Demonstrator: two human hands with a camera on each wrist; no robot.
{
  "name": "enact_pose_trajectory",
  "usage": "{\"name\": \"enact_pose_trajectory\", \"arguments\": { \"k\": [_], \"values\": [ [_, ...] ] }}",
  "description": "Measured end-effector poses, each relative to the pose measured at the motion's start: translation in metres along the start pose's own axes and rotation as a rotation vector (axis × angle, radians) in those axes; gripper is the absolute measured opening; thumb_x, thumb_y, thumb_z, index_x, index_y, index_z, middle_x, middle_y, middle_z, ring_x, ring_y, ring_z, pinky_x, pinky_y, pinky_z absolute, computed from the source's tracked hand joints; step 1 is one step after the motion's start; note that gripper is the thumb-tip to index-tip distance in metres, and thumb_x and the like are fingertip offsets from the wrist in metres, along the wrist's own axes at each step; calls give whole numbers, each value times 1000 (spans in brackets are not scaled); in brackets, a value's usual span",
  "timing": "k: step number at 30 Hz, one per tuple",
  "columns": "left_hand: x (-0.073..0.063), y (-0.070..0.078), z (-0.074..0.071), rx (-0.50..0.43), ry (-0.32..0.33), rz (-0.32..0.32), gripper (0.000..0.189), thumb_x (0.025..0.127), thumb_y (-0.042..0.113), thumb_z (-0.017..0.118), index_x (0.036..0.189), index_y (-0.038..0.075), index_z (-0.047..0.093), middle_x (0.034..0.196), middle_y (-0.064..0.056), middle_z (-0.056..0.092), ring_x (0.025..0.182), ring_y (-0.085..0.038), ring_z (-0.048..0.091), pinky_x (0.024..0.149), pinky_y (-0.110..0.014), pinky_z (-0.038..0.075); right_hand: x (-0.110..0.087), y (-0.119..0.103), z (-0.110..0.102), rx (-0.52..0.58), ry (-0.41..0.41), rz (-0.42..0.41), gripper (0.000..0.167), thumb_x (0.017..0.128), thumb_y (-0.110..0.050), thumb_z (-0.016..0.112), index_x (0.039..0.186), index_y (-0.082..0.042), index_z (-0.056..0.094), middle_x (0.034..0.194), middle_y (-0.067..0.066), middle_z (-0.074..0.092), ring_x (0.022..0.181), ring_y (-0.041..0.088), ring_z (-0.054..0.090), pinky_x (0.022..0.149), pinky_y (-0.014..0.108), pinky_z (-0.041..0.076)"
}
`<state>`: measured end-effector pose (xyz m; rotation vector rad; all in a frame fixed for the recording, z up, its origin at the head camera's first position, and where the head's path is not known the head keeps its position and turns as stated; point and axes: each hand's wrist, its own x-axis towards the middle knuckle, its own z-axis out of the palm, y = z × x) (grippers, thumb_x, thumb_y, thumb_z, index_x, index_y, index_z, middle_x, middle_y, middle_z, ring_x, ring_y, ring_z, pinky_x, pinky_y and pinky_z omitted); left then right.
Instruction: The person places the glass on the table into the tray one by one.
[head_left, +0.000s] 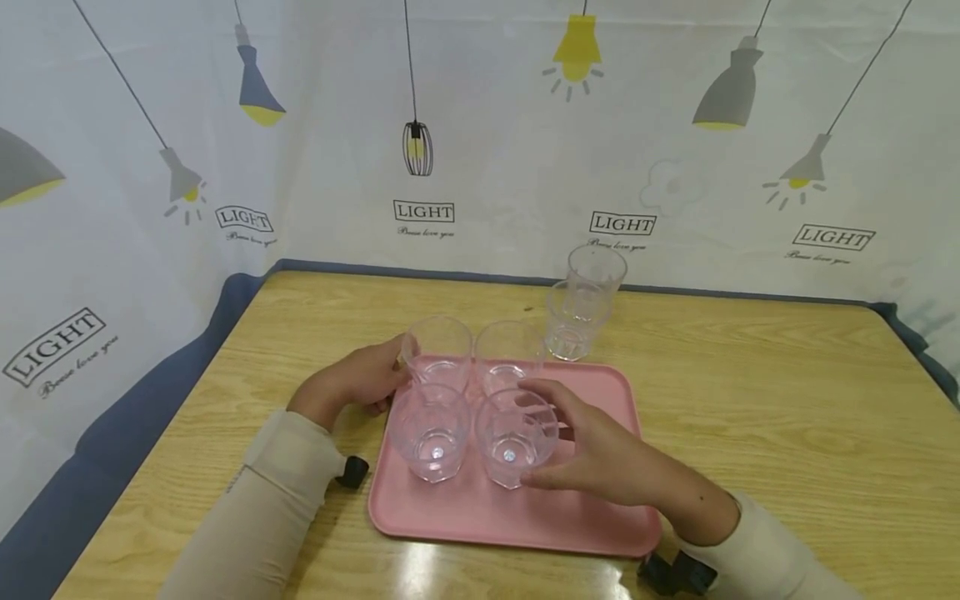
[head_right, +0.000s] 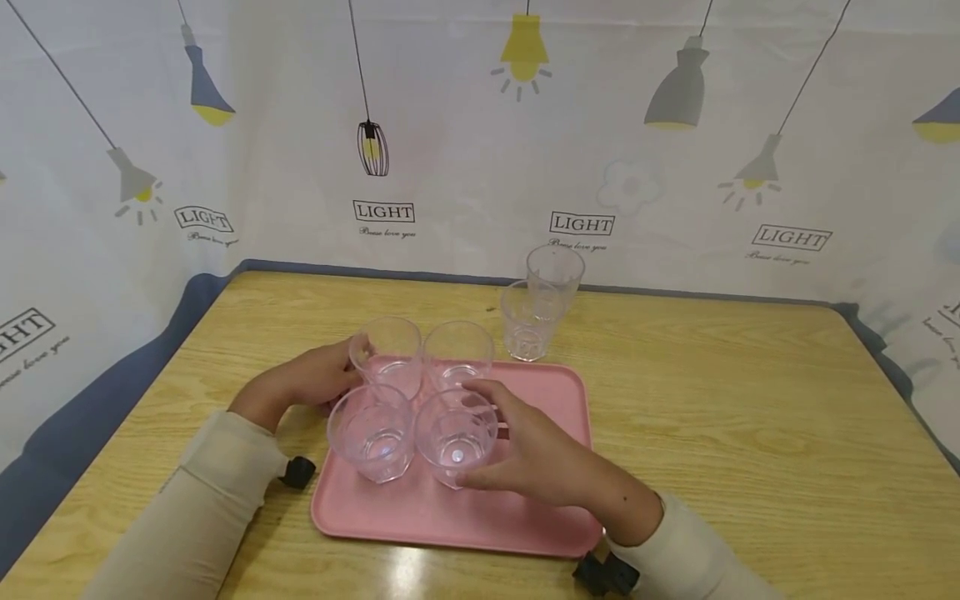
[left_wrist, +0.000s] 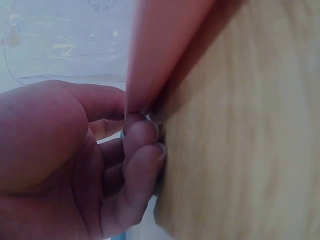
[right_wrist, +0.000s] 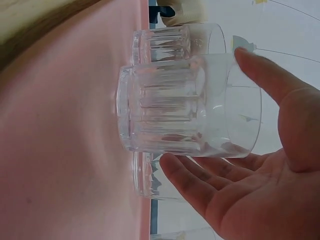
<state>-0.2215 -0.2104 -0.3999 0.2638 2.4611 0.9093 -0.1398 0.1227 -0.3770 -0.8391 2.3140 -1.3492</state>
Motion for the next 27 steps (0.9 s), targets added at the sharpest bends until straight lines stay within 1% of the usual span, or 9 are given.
{"name": "enact_pose_trajectory", "arguments": {
  "k": [2,4,8,11,14,16,21,24,27],
  "values": [
    [0,0,0,3,2,-3,21,104,17,44,125,17,45,71,-7,57,54,-17,55,50,-28,50,0,-1,-1,-10,1,12,93,77,-36,86,152,-17,33,146,12,50,127,29,56,108,49,46],
    [0,0,0,7,6,-8,19,104,18,44,123,17,46,71,-6,57,54,-17,55,50,-28,50,0,-2,-3,-5,8,23,89,80,-36,84,152,-19,33,146,12,50,127,30,56,107,50,46],
    [0,0,-1,11,12,-6,17,104,19,45,121,18,47,72,-7,58,55,-18,56,51,-28,51,0,-5,-9,19,52,22,71,92,-27,73,151,-20,36,143,13,52,127,33,56,104,51,49],
    [1,-1,-2,9,12,-10,16,105,20,45,120,18,47,73,-7,58,56,-18,55,51,-29,50,0,-7,-15,9,123,0,60,96,-22,68,148,-17,40,140,13,54,125,34,57,100,49,52],
    [2,-2,-1,2,11,-5,17,104,19,45,121,19,47,71,-6,58,55,-17,55,50,-28,50,1,-5,-24,-26,225,-12,55,96,-20,68,144,-12,45,137,15,57,123,35,59,98,45,54],
    [4,-3,0,-6,11,-2,18,104,18,45,121,20,47,70,-6,58,54,-17,54,50,-28,49,3,-2,-30,-49,297,-10,53,95,-17,69,143,-10,46,135,16,58,122,35,59,96,45,55],
    [3,-3,2,-15,13,-12,20,104,18,45,124,21,47,70,-6,58,55,-17,55,51,-28,50,6,11,-49,-169,457,-4,50,95,-15,68,141,-8,50,132,12,60,118,28,61,93,44,56],
    [3,-3,2,-13,14,-13,21,104,18,45,125,21,47,70,-6,57,55,-17,55,51,-28,50,10,19,-60,-210,523,-10,49,95,-13,68,140,-6,51,133,12,59,118,29,60,91,45,56],
    [4,-5,2,-13,17,-13,21,104,19,45,126,21,47,69,-5,57,54,-17,54,50,-28,50,16,26,-69,-208,544,14,53,94,-14,69,142,-4,48,134,17,57,120,36,57,93,52,54]
  ]
}}
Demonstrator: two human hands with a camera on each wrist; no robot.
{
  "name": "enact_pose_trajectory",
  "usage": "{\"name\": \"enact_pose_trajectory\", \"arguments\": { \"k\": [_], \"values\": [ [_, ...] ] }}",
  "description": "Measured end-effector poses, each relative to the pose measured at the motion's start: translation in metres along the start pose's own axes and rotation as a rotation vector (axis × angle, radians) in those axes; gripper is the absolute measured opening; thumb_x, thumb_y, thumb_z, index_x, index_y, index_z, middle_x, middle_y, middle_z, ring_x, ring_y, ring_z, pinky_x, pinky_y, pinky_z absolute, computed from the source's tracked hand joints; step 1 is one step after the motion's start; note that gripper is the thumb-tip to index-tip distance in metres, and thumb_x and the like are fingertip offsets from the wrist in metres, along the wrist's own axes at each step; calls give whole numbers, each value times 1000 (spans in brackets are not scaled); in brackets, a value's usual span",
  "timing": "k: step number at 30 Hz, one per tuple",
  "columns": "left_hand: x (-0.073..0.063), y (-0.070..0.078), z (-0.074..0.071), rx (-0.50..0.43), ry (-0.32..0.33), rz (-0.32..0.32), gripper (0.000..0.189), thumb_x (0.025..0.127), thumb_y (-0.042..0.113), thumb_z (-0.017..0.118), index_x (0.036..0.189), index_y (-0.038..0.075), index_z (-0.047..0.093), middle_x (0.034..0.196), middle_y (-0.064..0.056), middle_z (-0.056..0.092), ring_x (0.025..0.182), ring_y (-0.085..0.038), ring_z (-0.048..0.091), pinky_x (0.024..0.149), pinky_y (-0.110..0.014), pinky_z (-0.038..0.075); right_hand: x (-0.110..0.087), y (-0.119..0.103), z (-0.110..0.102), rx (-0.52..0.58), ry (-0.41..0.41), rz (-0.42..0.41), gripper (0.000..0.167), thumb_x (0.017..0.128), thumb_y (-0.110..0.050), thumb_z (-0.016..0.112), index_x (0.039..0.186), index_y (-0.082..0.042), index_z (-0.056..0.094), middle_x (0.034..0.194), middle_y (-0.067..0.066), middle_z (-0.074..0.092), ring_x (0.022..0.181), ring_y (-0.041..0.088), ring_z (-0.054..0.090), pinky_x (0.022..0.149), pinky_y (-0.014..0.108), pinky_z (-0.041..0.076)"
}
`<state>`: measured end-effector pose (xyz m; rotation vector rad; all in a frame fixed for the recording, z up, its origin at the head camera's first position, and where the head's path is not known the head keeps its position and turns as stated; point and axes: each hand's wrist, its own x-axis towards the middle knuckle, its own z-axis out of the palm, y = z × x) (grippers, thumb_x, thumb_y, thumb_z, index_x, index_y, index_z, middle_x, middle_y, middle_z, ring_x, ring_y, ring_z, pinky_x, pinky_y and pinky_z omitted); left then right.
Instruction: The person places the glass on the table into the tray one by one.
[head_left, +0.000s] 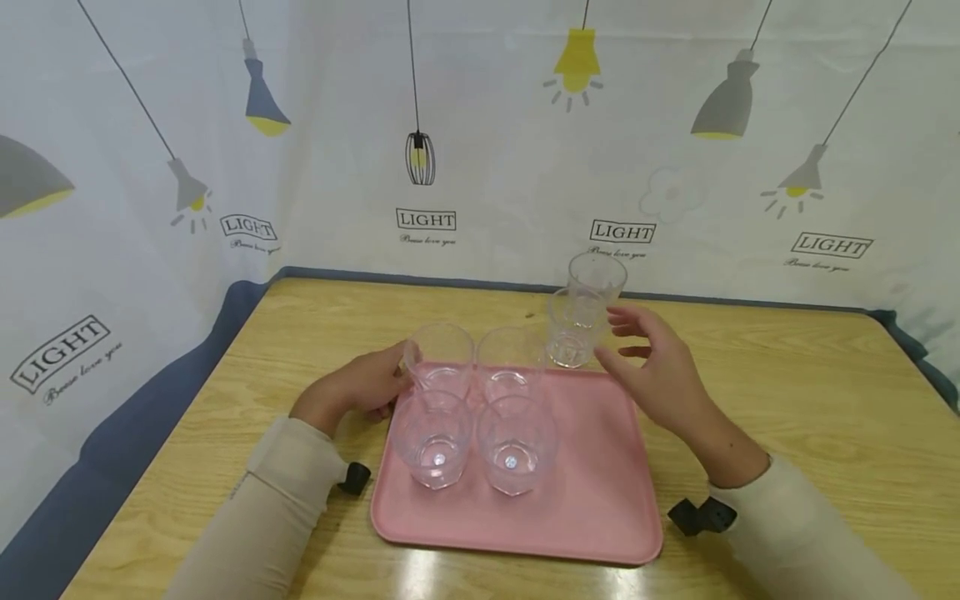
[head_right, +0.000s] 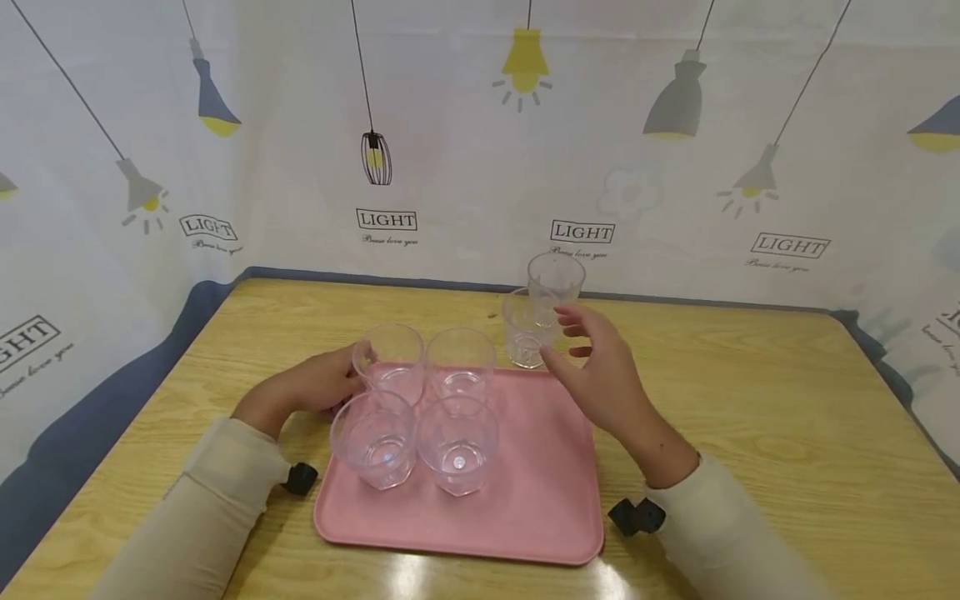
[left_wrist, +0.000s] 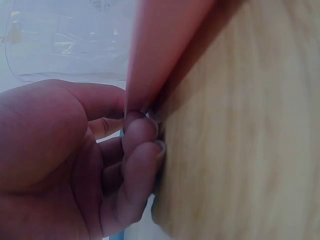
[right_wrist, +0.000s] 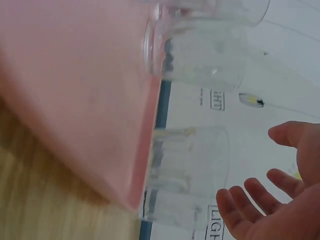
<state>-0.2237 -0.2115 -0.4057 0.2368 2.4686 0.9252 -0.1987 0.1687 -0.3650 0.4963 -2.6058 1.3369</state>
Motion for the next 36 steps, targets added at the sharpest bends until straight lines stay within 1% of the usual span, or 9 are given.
{"name": "enact_pose_trajectory", "arguments": {
  "k": [3,9,12,16,20,26,29,33,36],
  "values": [
    [1,-2,0,5,-1,0,22,105,21,45,127,22,46,68,-6,57,54,-17,55,50,-28,50,9,8,-2,-6,-30,70,64,94,-21,71,148,-4,41,138,21,52,125,41,53,97,56,51],
    [2,-6,1,-2,-1,-4,23,105,23,46,128,23,46,69,-6,58,54,-17,55,49,-27,50,23,24,1,7,-148,225,88,91,-40,72,157,-8,22,149,26,41,135,44,44,105,58,45],
    [2,-5,2,-5,-2,-2,21,105,23,46,126,22,47,69,-6,58,54,-17,55,49,-27,50,28,30,5,14,-181,275,96,89,-45,73,159,-9,18,150,27,38,137,44,42,107,58,44],
    [3,-5,3,-12,-2,-6,18,105,22,46,122,23,48,71,-6,58,54,-17,55,49,-27,50,32,33,9,13,-194,322,102,86,-49,75,160,-11,14,152,25,37,139,43,41,108,59,42],
    [3,-4,3,-12,0,-9,18,105,21,46,123,23,48,72,-7,58,55,-18,56,49,-27,50,34,33,11,13,-194,337,104,86,-49,75,160,-11,13,153,25,37,141,42,40,109,59,41],
    [2,-4,1,-11,4,-2,19,105,22,46,124,23,48,71,-7,58,55,-18,55,49,-28,50,40,32,12,-7,-202,322,103,86,-48,75,160,-9,14,152,24,39,139,42,41,108,58,42],
    [2,-4,2,-18,4,-4,18,105,22,47,123,23,48,71,-7,58,55,-18,55,49,-27,50,42,34,14,-10,-203,312,100,87,-46,75,159,-9,16,151,23,40,138,42,43,106,57,45],
    [1,-3,1,-22,3,-3,23,105,22,47,128,23,47,70,-7,58,54,-18,56,48,-27,50,43,35,16,-1,-198,292,95,88,-44,75,158,-11,21,149,22,42,136,41,45,103,57,47],
    [0,-2,0,-24,2,-10,24,105,22,47,129,24,47,70,-7,58,54,-18,55,49,-27,50,44,34,16,15,-204,292,94,88,-44,75,157,-10,21,148,22,42,135,42,46,103,57,48]
  ]
}}
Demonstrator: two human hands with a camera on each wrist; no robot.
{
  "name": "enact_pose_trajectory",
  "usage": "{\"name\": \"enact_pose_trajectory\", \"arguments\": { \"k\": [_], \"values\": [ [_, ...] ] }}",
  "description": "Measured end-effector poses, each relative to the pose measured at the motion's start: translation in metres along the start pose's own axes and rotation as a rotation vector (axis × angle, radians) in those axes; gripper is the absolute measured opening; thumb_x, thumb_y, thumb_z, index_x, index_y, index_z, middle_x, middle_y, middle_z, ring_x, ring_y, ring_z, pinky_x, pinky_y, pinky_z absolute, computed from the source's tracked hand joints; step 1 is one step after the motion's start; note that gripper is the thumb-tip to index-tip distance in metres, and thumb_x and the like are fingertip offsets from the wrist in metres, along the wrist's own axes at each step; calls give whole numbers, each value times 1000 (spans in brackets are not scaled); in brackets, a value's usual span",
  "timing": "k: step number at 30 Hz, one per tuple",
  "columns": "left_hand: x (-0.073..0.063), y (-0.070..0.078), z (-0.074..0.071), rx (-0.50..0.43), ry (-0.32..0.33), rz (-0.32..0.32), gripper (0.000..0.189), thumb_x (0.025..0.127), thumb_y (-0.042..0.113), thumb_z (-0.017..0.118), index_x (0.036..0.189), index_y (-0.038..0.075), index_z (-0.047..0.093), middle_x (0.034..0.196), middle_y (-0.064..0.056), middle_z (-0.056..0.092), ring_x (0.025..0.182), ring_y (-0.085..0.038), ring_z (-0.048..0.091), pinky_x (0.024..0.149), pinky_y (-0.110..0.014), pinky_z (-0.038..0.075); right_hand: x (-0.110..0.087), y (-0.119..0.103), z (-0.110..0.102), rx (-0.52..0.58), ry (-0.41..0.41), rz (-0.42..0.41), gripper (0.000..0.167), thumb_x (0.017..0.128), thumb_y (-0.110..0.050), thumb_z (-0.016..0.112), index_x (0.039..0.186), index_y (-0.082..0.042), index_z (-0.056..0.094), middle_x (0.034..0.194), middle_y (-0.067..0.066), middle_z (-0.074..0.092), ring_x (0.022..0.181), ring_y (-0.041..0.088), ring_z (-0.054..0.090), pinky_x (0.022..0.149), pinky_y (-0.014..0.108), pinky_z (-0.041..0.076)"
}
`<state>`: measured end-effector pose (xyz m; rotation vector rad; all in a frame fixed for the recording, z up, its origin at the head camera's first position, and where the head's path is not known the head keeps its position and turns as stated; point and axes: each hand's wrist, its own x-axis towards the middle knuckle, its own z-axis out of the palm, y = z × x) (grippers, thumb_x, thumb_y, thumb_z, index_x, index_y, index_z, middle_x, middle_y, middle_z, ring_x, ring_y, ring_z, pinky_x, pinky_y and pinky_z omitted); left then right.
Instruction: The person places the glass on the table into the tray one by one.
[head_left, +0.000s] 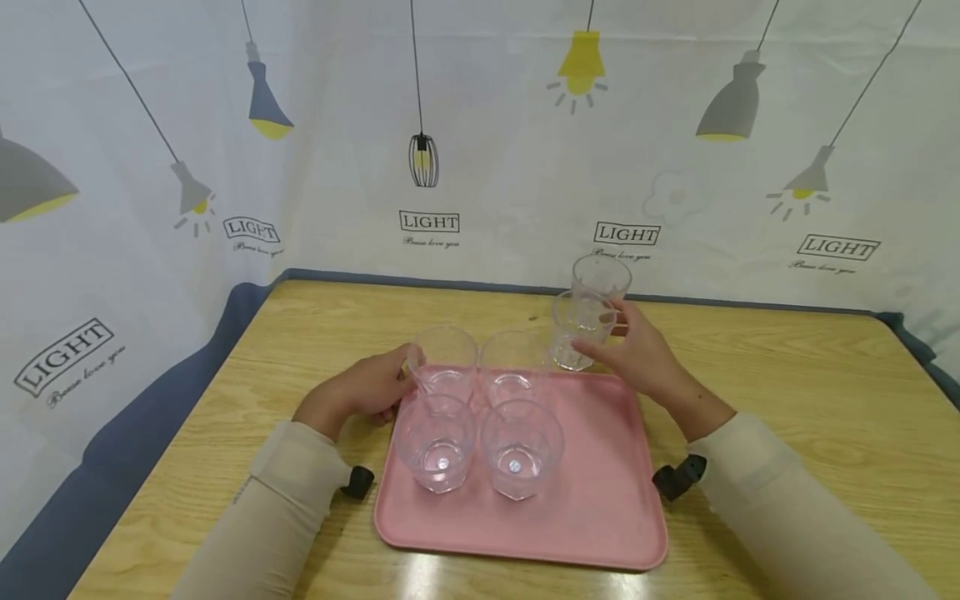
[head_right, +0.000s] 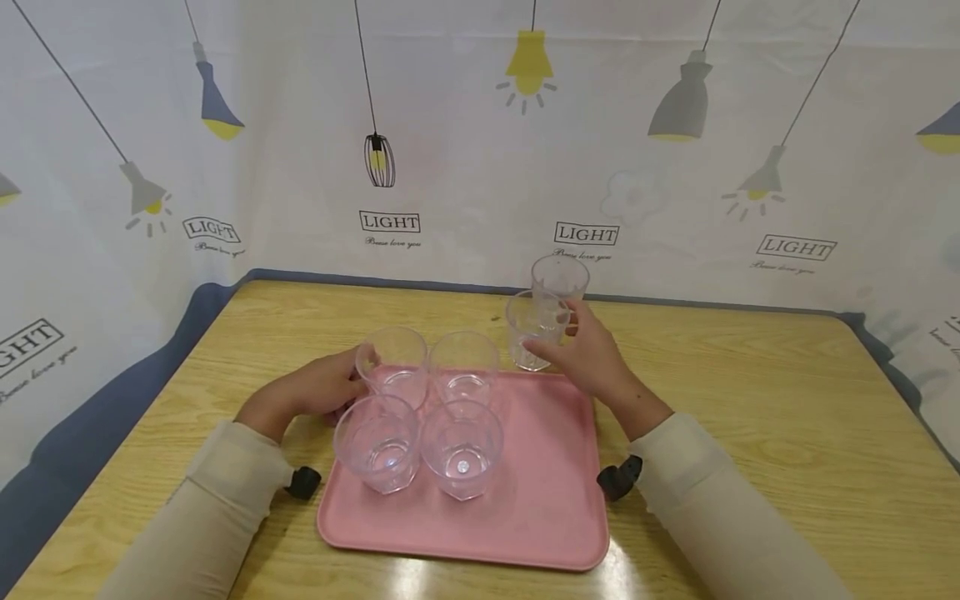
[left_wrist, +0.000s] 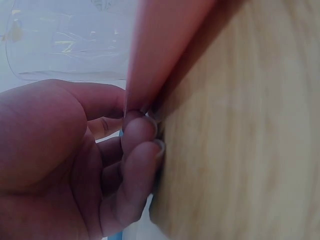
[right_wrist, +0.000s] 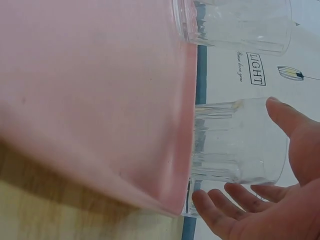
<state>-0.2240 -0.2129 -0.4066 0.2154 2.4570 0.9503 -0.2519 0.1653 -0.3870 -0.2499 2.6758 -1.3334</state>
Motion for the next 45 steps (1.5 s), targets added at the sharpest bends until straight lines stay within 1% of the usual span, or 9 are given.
{"name": "enact_pose_trajectory", "arguments": {
  "k": [7,13,18,25,31,38,45],
  "values": [
    [-1,3,0,10,-2,12,23,105,21,47,127,20,47,69,-6,57,54,-17,55,49,-27,50,-2,1,-4,45,-22,32,97,87,-46,76,157,-9,19,148,21,41,131,43,52,99,52,52],
    [-3,3,2,6,5,9,19,105,20,47,124,18,48,70,-6,57,54,-17,55,49,-27,50,-4,1,-4,57,-35,42,98,85,-46,77,156,-8,20,149,21,40,131,43,52,98,50,53],
    [-2,1,2,6,9,14,19,105,18,46,123,19,48,69,-6,56,54,-17,55,49,-26,50,-7,0,-4,71,-39,45,97,85,-45,78,156,-9,21,149,22,40,130,43,52,97,50,54],
    [-1,0,3,6,0,8,20,105,20,46,125,20,47,68,-6,56,54,-17,55,49,-27,50,-13,-1,-10,64,-24,36,99,85,-46,77,157,-9,20,149,21,40,130,41,53,96,47,55],
    [-1,0,2,6,-1,17,22,105,20,46,127,20,47,67,-6,56,53,-17,55,49,-27,50,-21,-6,-17,72,-13,38,100,85,-47,77,157,-11,20,150,18,40,132,40,51,99,51,53],
    [2,-1,2,3,3,13,16,104,19,46,121,19,47,70,-7,57,54,-18,56,50,-28,51,-35,-9,-21,103,-23,18,94,86,-43,78,156,-14,23,150,17,41,130,38,53,94,45,56],
    [3,-1,3,-10,-3,12,15,103,15,46,117,18,47,69,-7,55,55,-19,54,49,-27,50,-57,-9,-24,66,-53,9,91,84,-46,78,153,-14,27,147,18,44,127,40,55,92,46,57]
  ]
}}
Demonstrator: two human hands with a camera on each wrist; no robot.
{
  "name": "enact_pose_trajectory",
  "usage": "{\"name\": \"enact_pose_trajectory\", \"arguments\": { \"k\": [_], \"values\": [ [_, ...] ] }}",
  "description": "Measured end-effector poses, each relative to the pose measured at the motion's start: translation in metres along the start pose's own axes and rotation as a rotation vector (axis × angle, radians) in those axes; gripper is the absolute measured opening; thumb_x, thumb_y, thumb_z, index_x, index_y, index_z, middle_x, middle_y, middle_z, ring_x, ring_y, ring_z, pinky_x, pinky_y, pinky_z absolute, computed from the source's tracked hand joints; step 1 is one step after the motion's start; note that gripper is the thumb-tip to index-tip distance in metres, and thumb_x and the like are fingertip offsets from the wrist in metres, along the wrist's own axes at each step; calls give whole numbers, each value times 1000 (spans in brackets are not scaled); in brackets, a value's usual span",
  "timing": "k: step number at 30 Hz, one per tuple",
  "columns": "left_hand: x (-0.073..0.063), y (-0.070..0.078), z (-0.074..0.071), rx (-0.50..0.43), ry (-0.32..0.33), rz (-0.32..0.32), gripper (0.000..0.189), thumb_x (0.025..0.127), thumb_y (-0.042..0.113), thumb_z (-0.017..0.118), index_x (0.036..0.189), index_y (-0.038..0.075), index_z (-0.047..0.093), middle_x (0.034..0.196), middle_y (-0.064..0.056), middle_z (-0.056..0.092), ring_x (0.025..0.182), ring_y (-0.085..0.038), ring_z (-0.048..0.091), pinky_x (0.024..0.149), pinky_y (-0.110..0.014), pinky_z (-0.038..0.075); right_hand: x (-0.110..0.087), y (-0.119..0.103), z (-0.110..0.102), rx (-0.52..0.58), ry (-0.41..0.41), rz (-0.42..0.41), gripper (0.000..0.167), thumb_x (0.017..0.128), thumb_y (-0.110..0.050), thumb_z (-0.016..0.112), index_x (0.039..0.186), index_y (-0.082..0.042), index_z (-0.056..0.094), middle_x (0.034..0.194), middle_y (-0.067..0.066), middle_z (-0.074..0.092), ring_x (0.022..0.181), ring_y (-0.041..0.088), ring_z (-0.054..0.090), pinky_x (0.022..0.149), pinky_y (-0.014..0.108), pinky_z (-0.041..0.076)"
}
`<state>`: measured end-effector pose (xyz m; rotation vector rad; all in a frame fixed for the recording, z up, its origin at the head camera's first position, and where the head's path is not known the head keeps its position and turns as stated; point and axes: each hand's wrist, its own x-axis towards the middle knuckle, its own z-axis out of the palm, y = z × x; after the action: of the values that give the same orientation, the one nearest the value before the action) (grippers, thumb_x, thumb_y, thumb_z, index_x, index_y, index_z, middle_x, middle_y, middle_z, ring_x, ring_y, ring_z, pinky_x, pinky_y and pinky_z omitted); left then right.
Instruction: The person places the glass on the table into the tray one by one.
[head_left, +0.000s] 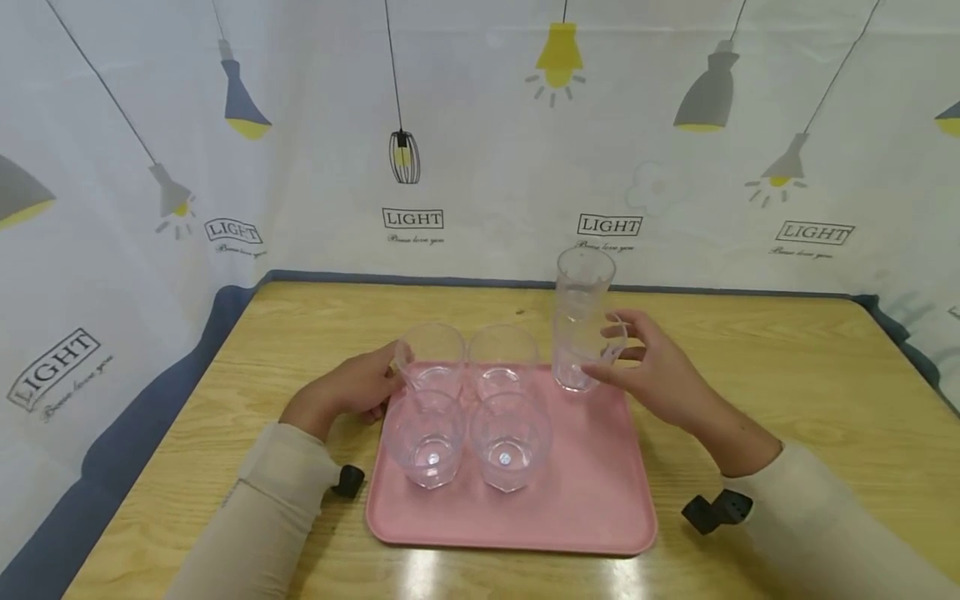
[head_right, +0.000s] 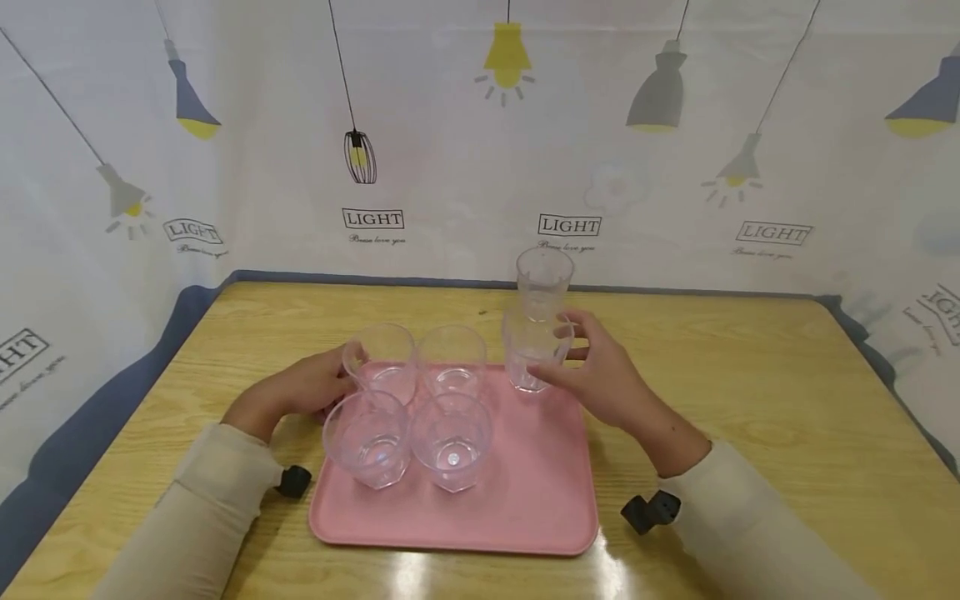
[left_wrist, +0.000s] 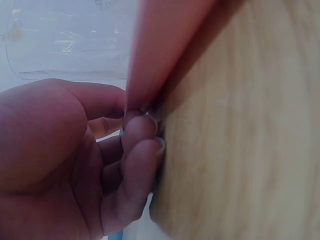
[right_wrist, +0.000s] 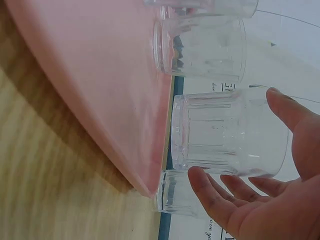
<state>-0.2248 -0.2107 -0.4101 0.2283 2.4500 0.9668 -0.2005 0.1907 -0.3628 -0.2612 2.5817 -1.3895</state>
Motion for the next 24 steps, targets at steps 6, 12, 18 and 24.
{"name": "enact_pose_trajectory", "arguments": {
  "k": [6,12,18,24],
  "values": [
    [-2,1,-1,-1,-3,-3,16,103,13,45,118,18,47,70,-7,55,56,-19,54,50,-28,50,-13,2,5,37,-20,-38,85,87,-35,79,151,-11,29,145,20,45,123,40,58,90,37,58],
    [-4,3,-2,-6,-6,7,15,103,12,44,117,16,47,69,-7,55,55,-18,54,50,-27,49,-19,8,11,72,-38,-71,83,86,-25,80,150,-6,31,143,23,46,120,39,59,87,27,56],
    [-5,4,-2,-4,-2,25,18,103,12,44,120,16,46,67,-7,55,53,-18,54,49,-27,49,-19,13,14,84,-50,-80,83,86,-22,80,150,-5,31,143,22,46,119,39,60,87,26,56],
    [-4,4,-2,-12,-3,22,20,103,11,44,122,17,46,68,-7,55,54,-18,54,49,-26,49,-18,16,15,85,-56,-92,83,86,-20,80,151,-4,31,142,23,46,120,40,60,91,28,55]
  ]
}}
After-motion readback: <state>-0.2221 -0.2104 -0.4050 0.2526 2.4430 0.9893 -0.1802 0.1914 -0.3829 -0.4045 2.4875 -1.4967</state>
